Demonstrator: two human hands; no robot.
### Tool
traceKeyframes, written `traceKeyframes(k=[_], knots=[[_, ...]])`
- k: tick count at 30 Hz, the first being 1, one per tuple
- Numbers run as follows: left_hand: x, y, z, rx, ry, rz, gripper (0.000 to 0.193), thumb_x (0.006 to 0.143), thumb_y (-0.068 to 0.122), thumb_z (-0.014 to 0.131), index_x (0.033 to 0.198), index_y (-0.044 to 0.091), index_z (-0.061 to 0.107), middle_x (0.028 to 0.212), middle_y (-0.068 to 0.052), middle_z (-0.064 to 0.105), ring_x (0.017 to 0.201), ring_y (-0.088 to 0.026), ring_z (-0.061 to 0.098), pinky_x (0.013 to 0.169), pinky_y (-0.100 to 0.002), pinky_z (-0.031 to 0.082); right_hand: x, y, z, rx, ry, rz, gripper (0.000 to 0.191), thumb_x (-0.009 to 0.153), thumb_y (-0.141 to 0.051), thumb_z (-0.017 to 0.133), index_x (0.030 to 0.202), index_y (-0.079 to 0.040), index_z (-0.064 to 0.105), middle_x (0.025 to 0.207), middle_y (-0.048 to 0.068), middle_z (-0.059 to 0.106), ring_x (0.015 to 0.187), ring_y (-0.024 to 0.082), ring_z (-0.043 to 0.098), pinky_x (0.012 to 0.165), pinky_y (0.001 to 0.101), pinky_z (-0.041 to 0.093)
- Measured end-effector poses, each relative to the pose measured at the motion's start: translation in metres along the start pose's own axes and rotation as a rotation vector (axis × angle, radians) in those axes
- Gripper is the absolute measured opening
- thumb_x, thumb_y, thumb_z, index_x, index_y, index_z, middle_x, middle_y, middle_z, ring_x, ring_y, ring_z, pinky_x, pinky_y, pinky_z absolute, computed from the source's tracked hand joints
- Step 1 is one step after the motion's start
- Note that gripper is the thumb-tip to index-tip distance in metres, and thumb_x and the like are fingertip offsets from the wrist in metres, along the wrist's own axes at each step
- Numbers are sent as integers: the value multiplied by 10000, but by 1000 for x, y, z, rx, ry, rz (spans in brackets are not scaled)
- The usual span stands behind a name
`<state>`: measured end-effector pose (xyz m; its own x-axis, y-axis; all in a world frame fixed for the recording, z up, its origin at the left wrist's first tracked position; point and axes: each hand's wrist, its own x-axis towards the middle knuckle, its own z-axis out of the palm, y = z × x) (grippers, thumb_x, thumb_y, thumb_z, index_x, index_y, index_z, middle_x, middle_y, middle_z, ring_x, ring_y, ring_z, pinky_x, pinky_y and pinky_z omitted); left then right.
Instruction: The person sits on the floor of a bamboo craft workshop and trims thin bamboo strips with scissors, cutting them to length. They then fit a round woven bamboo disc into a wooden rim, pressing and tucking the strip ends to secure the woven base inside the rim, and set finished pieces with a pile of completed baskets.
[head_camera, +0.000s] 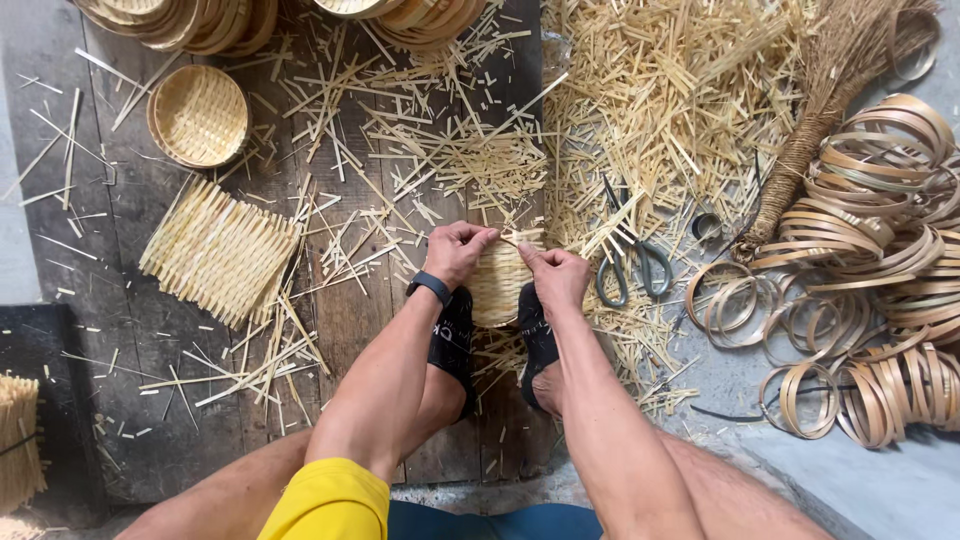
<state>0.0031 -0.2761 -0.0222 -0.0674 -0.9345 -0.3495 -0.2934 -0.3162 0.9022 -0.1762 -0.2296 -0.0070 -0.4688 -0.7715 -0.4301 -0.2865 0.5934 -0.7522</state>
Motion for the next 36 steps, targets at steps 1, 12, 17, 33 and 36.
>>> traceKeyframes(k=[1,12,17,33,36], knots=[[2,0,-1,-67,-18,-47,249,865,308,815,954,76,821,838,-56,771,737,-137,668,662,-295,529,3,1,0,-22,-6,31,381,786,-383,901,715,-33,770,666,60,717,574,129,590,604,265,487],[-48,3,-2,283,716,304,226,964,269,779,1023,52,798,968,-70,734,941,-184,649,849,-349,507,17,-37,43,-170,-310,-396,303,853,-440,823,861,-139,806,994,70,684,952,211,642,824,378,506],[-66,-16,-5,-66,495,-158,237,914,306,776,1000,88,814,842,-43,767,737,-118,688,705,-300,548,13,-45,56,-287,-322,-294,342,758,-476,858,809,-145,792,1022,70,712,927,227,694,811,388,552],[-76,49,-8,227,-37,194,485,671,114,891,1137,101,759,1112,-98,734,984,-194,718,913,-329,596,-11,-123,-271,-1072,-178,-425,330,1036,-409,638,1116,-119,773,1104,139,731,1034,265,688,959,446,533],[-91,67,5,292,26,267,434,730,79,858,1150,142,767,1064,-69,706,993,-201,686,929,-314,587,-31,-109,-288,-943,-243,-329,325,1011,-411,641,1132,-137,770,1084,99,771,993,215,732,972,402,560]])
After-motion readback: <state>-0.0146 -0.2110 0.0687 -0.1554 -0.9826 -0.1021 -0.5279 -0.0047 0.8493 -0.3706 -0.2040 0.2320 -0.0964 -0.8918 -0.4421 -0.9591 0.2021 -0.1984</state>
